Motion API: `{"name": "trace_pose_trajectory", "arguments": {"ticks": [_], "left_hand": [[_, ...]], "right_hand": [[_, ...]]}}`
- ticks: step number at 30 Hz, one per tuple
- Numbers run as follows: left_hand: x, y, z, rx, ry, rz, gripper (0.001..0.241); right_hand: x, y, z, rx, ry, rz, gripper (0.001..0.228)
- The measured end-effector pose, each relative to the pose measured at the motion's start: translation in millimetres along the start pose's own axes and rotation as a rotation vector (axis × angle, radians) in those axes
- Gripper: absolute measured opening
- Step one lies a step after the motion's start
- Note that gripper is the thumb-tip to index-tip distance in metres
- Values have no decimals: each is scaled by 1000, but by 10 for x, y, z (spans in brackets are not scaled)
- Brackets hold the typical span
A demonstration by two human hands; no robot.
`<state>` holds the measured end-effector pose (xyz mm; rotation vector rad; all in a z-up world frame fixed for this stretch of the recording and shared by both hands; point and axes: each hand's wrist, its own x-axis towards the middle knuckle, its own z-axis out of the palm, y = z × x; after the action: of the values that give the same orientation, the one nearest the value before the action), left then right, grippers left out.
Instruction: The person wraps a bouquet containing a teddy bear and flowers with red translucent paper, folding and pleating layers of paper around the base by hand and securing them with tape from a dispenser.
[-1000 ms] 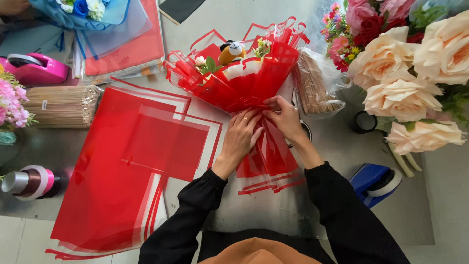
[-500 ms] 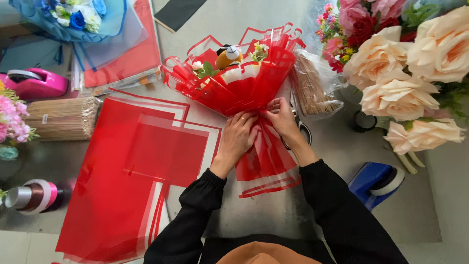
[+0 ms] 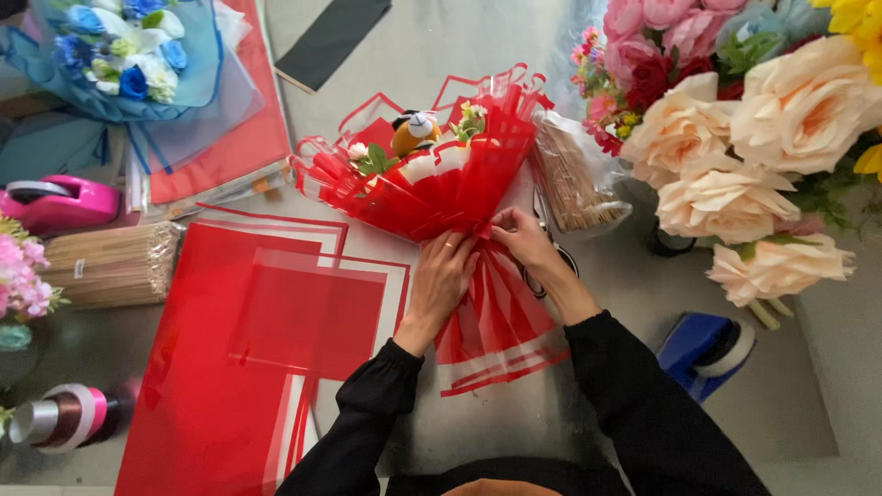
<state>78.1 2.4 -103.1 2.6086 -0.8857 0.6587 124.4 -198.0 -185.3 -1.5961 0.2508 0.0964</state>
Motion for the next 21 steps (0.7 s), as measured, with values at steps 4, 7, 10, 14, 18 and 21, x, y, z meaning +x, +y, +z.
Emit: {"name": "trace_pose_trajectory", "arguments": {"ticks": [4,7,10,14,18,21], "left_hand": [[63,-56,-31,7,2,0,25],[85,-81,-47,27,-3,-19,25],[81,-115,-116,24,15,12,25],[44,-206,-89,-73,-37,0,27],[25,-262,-82,-186,-57,-32,27],[32,-340,-10,-217,-82,-48,26]], "right_hand": [[-223,-463,-48,16,-24,64,20],[-139,-447,-22,0,-38,55,21],[-35,-263,30,47,-21,58,22],[136,36,55,53,-27,43,22],[-135,-421,167,37,-9,49,21],[-131,-423,183,19,-6,28,21]]}}
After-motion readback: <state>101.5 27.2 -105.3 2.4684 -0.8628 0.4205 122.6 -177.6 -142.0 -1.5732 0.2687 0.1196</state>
